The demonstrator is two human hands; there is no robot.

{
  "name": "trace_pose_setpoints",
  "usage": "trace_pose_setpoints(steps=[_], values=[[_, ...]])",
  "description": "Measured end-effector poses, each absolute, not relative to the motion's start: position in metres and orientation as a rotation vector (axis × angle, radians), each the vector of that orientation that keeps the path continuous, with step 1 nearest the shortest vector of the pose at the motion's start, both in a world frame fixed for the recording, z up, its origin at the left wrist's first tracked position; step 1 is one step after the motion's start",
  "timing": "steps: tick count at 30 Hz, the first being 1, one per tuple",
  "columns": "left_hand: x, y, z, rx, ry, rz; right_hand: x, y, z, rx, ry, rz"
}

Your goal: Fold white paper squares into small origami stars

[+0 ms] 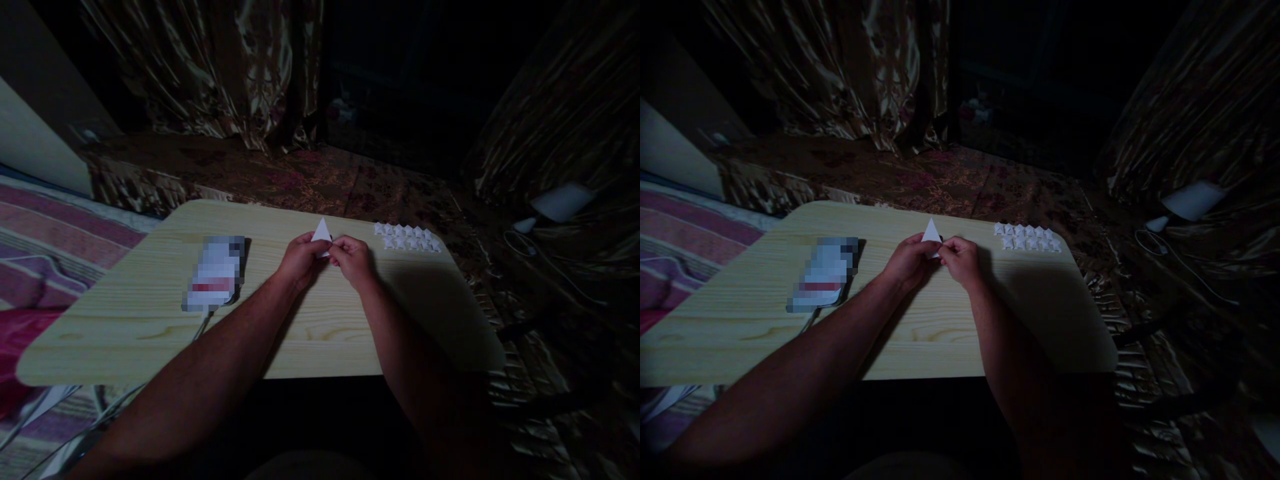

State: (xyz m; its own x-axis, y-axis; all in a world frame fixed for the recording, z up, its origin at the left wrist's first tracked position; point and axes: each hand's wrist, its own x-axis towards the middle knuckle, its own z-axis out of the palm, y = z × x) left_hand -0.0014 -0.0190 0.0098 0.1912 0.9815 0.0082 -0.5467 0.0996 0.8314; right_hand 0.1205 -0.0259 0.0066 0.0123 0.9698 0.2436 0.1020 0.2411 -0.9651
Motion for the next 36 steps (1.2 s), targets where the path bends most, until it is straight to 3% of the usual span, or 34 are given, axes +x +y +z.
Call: trace_pose_setpoints(steps=[15, 25, 36], values=[[-0.006, -0.014, 0.008, 0.675, 0.763, 1.283, 0.119, -0.028, 0.008, -1.081, -1.49, 1.017], [-0.034, 0.002, 0.019, 0.391, 0.732, 1.51, 0.119, -0.033, 0.009, -1.146, -1.509, 1.096], [-0.011, -0.014, 0.007, 1.028, 1.001, 1.311, 0.129, -0.026, 0.006, -1.174, -1.3, 1.003]])
